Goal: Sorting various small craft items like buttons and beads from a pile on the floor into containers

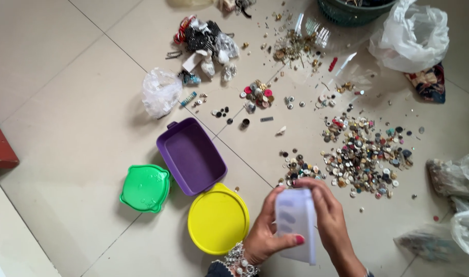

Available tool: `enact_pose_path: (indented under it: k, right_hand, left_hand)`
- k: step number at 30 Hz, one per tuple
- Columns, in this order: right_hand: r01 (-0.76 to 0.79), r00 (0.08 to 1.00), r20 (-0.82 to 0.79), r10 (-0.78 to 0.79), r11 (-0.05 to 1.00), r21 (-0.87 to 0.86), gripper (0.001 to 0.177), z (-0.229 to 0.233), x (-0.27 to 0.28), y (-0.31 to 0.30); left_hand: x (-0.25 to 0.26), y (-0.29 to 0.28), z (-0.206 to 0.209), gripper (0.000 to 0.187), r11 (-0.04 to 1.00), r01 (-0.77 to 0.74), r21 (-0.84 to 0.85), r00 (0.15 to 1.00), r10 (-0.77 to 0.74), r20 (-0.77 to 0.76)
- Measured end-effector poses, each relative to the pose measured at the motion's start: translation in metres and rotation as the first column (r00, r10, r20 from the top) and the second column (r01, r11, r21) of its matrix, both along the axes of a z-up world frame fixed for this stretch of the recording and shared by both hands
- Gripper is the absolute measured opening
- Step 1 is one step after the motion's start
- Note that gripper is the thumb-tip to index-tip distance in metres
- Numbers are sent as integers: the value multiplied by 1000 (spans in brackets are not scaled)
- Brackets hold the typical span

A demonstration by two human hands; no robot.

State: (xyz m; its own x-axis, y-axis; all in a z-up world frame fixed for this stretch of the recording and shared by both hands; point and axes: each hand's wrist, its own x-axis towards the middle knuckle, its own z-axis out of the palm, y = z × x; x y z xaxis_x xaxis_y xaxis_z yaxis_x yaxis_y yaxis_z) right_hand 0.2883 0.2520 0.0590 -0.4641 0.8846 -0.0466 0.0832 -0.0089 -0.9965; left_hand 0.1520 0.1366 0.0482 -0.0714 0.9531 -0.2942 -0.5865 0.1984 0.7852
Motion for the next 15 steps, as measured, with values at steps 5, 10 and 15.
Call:
enact_pose_path:
  k: [5, 10, 15]
  right_hand:
    - [219, 948, -112, -298, 866, -450, 32, -24, -10, 4]
    - [285, 921, -54, -387, 760, -584, 23, -12, -23, 1]
    - [361, 891, -28, -453, 745, -561, 23, -17, -34, 3]
  left_hand:
    - [5, 0, 6, 112, 998, 57, 26, 989, -53, -138]
    - [13, -1, 15, 111, 999, -25, 36, 1000, 25, -1]
    - [15, 7, 20, 101, 991, -133, -22, 982, 129, -138]
